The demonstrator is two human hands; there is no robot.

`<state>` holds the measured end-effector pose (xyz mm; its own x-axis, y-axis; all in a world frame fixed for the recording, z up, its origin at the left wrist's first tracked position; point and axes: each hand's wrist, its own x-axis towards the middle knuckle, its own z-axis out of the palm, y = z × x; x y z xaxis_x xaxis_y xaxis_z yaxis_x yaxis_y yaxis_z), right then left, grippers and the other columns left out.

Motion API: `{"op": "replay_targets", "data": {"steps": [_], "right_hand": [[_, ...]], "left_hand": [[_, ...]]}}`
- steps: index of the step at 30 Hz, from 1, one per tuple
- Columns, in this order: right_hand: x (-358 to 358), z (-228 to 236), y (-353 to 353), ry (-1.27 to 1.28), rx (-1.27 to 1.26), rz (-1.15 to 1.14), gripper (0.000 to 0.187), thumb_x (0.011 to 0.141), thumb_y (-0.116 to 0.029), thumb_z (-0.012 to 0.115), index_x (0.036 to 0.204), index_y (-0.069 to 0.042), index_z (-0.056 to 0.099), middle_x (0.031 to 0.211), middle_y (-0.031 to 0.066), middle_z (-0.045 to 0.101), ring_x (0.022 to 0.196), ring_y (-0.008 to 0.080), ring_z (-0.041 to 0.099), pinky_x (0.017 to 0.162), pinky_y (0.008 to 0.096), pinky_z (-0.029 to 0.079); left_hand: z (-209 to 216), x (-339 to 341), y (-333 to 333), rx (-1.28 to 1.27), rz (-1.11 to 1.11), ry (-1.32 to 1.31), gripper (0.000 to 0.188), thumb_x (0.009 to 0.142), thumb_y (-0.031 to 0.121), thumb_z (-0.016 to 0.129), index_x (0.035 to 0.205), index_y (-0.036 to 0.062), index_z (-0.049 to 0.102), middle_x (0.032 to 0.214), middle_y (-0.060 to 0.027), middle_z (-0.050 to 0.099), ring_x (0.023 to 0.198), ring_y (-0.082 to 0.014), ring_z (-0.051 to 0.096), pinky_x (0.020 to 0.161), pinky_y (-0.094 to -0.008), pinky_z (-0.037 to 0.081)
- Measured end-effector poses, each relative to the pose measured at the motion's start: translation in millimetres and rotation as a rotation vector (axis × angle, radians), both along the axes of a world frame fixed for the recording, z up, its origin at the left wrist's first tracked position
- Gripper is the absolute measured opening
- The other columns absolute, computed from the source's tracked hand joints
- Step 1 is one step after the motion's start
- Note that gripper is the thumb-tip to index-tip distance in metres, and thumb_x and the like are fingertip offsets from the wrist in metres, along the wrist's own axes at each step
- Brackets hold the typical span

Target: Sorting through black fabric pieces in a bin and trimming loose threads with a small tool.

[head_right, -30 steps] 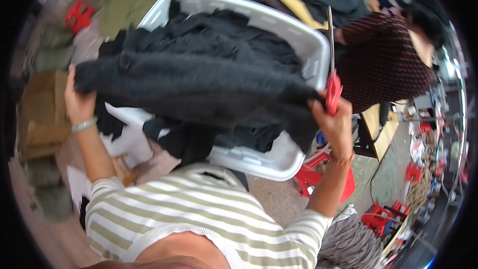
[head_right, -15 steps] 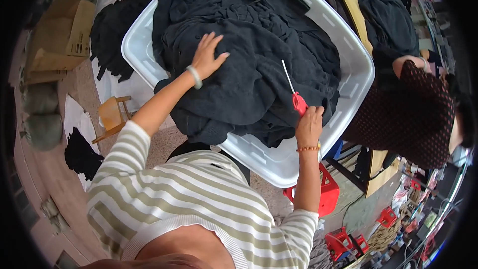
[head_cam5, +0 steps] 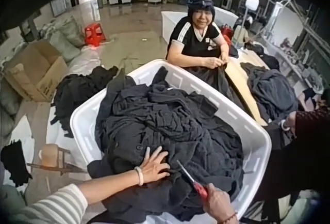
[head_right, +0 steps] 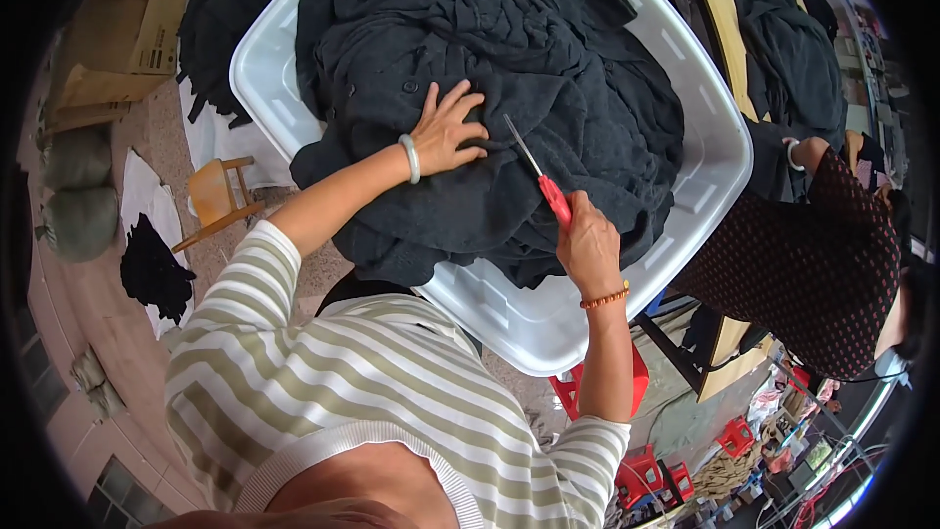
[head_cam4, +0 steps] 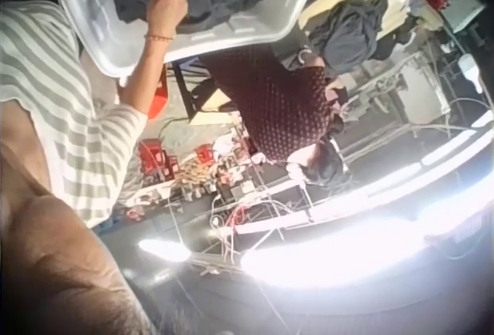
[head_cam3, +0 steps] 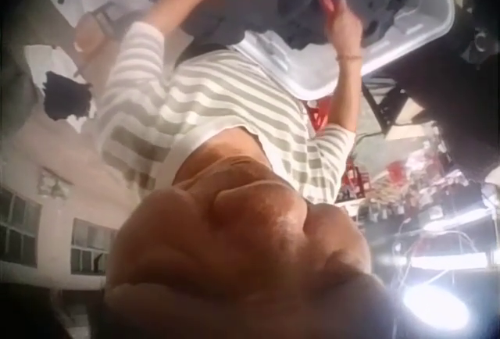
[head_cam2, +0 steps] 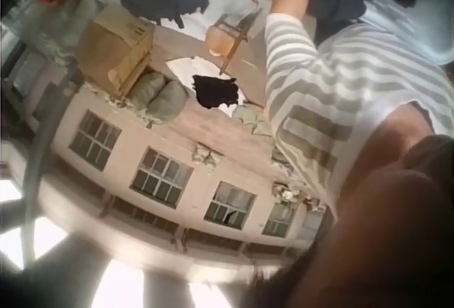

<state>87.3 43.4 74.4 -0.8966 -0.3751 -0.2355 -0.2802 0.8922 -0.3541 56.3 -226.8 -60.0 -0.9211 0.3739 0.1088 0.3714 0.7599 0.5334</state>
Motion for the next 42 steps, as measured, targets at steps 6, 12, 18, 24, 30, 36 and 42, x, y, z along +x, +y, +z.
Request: {"op": "replay_targets", "data": {"steps": [6,12,18,24,30,36,42], "right_hand": [[-24,6,-36,-0.132,0.123,0.180,0.020,0.085,-0.018,0.062,0.095,-0.003,0.053,0.072,0.0222,0.062,0.071,0.0414,0.062,0.064,0.0482,0.048],[-53,13,-105,-0.155,0.075,0.378,0.024,0.083,-0.022,0.065,0.092,-0.003,0.054,0.071,0.0217,0.062,0.072,0.0408,0.062,0.065,0.0484,0.049],[-71,11,-80,-0.029,0.273,0.343,0.026,0.084,-0.025,0.062,0.098,-0.004,0.055,0.076,0.0222,0.064,0.076,0.0410,0.063,0.067,0.0483,0.050],[-50,38,-101,-0.122,0.269,0.331,0.028,0.085,-0.024,0.063,0.100,-0.002,0.054,0.076,0.0231,0.064,0.074,0.0419,0.063,0.067,0.0486,0.049],[-44,36,-134,-0.205,0.164,0.380,0.029,0.084,-0.023,0.065,0.100,-0.002,0.054,0.076,0.0236,0.063,0.074,0.0423,0.062,0.066,0.0476,0.049],[-33,22,-155,-0.184,0.116,0.483,0.028,0.083,-0.024,0.066,0.099,-0.003,0.055,0.071,0.0220,0.062,0.069,0.0411,0.062,0.063,0.0467,0.049],[-22,0,-181,-0.117,0.097,0.536,0.029,0.084,-0.029,0.065,0.095,-0.005,0.054,0.066,0.0189,0.062,0.066,0.0367,0.064,0.060,0.0447,0.050]], "left_hand": [[-14,-1,9,-0.152,-0.034,-0.064,0.041,0.081,0.047,0.066,0.111,0.0193,0.063,0.149,-0.0140,0.032,0.141,-0.0425,0.013,0.106,-0.0704,0.003],[-34,2,-12,0.099,-0.007,-0.018,0.054,0.074,0.049,0.070,0.117,0.0178,0.058,0.146,-0.0116,0.039,0.139,-0.0365,0.027,0.110,-0.0625,0.013],[-37,4,-31,0.217,0.076,0.006,0.072,0.080,0.048,0.067,0.132,0.0020,0.047,0.145,-0.0179,0.038,0.137,-0.0320,0.032,0.113,-0.0465,0.025],[-39,6,-36,0.372,0.174,-0.006,0.065,0.083,0.045,0.065,0.126,-0.0027,0.053,0.141,-0.0228,0.042,0.133,-0.0334,0.038,0.112,-0.0417,0.029],[-6,31,-83,-0.116,0.495,0.250,0.051,0.080,0.031,0.067,0.123,0.0034,0.056,0.134,-0.0183,0.048,0.123,-0.0378,0.044,0.106,-0.0432,0.033],[-85,34,-146,0.669,1.191,-0.334,0.065,0.090,0.030,0.051,0.141,-0.0053,0.028,0.140,-0.0293,0.038,0.129,-0.0423,0.038,0.107,-0.0426,0.033],[-113,2,-164,0.266,1.292,-0.920,0.073,0.083,0.044,0.046,0.142,0.0017,0.034,0.136,-0.0288,0.045,0.122,-0.0439,0.048,0.105,-0.0476,0.037]]}}
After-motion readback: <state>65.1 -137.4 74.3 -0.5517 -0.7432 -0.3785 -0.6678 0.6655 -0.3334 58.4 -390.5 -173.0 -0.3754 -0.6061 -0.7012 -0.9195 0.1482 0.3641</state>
